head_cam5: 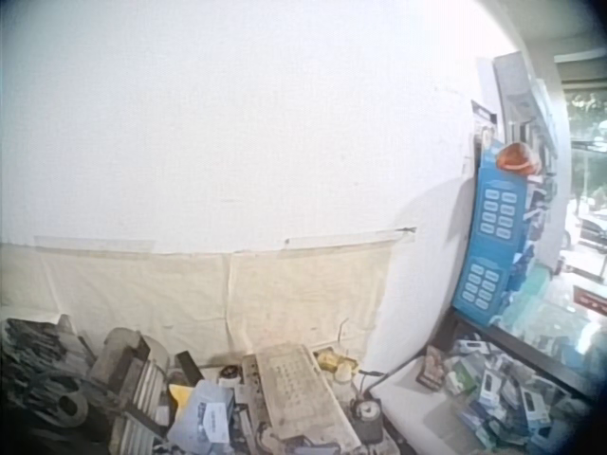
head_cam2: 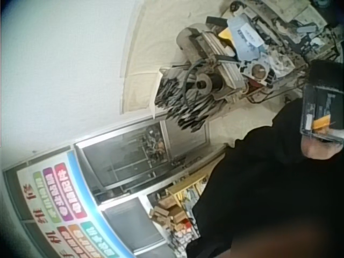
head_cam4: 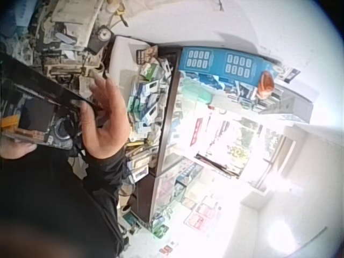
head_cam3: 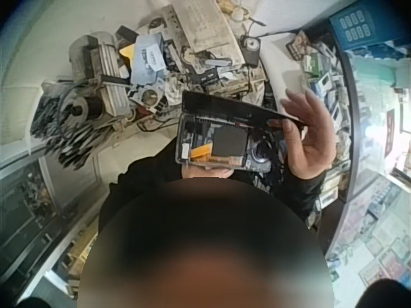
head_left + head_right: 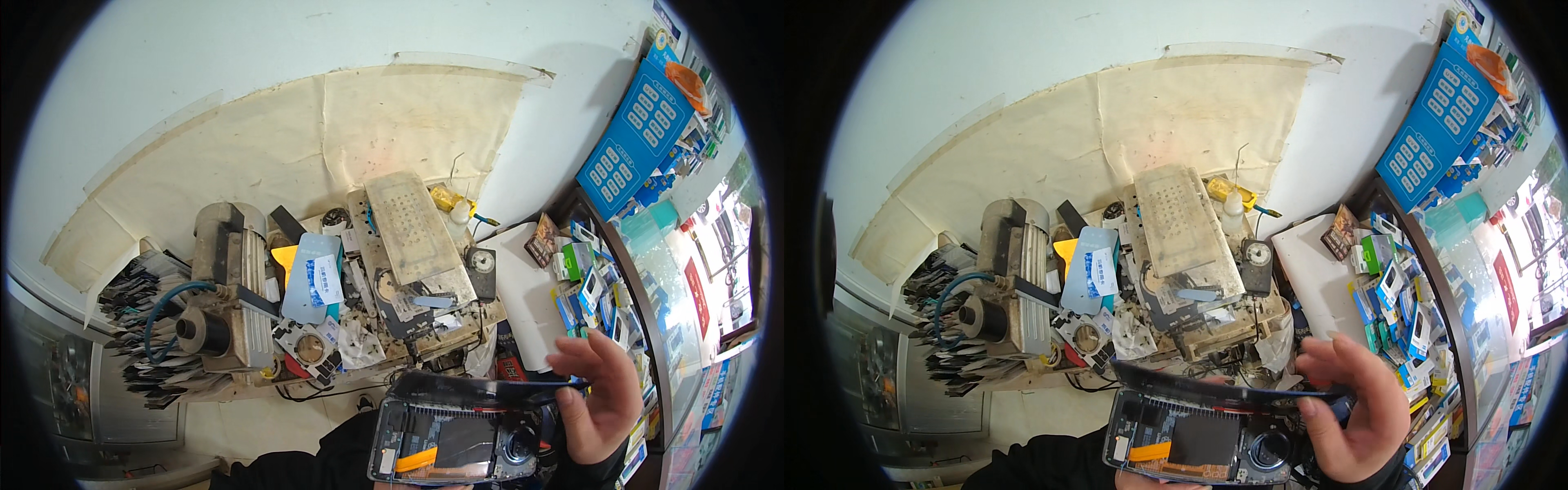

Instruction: The person holds a blue smartphone and applies a small amount of adhesive from a bottle to the back of the device. They then press a white card against the adhesive area and rub it to spread the substance. The person continues to rub the card on the phone's back and then removes the card, leaving the adhesive applied.

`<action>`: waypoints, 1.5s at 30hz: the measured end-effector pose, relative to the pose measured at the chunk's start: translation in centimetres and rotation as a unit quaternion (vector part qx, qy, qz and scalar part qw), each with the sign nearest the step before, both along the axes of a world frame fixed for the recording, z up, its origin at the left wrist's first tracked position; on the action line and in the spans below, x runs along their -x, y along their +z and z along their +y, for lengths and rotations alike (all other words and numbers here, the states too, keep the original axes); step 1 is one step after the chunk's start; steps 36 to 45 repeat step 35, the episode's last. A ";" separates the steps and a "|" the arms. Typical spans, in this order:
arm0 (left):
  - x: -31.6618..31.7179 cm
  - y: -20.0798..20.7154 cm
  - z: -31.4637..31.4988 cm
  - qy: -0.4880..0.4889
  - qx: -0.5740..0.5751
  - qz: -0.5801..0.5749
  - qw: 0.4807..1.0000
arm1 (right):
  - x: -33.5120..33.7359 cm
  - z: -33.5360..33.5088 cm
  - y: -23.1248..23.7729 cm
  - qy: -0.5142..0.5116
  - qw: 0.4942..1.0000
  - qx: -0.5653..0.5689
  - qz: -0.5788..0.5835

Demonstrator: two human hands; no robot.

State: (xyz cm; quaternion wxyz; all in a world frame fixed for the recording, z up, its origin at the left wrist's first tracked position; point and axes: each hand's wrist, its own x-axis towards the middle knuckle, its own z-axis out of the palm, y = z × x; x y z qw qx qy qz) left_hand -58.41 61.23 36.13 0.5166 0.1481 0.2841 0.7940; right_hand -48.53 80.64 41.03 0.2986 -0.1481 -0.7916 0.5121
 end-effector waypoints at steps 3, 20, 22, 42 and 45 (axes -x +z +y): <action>0.1 0.2 0.0 -0.008 0.003 -0.004 1.000 | -0.2 0.0 0.5 0.034 0.960 -0.280 0.006; -3.7 2.8 1.9 0.226 0.024 -0.066 0.972 | -0.3 -4.4 -0.4 0.058 0.849 -0.524 -0.046; -2.5 1.6 1.6 0.166 -0.055 -0.066 0.982 | -0.2 -4.9 -0.5 0.053 0.857 -0.510 -0.054; -1.5 -1.4 1.6 0.171 -0.111 -0.065 0.977 | 0.4 -7.6 -1.2 0.038 0.905 -0.424 0.011; -1.5 -1.4 1.6 0.171 -0.111 -0.065 0.977 | 0.4 -7.6 -1.2 0.038 0.905 -0.424 0.011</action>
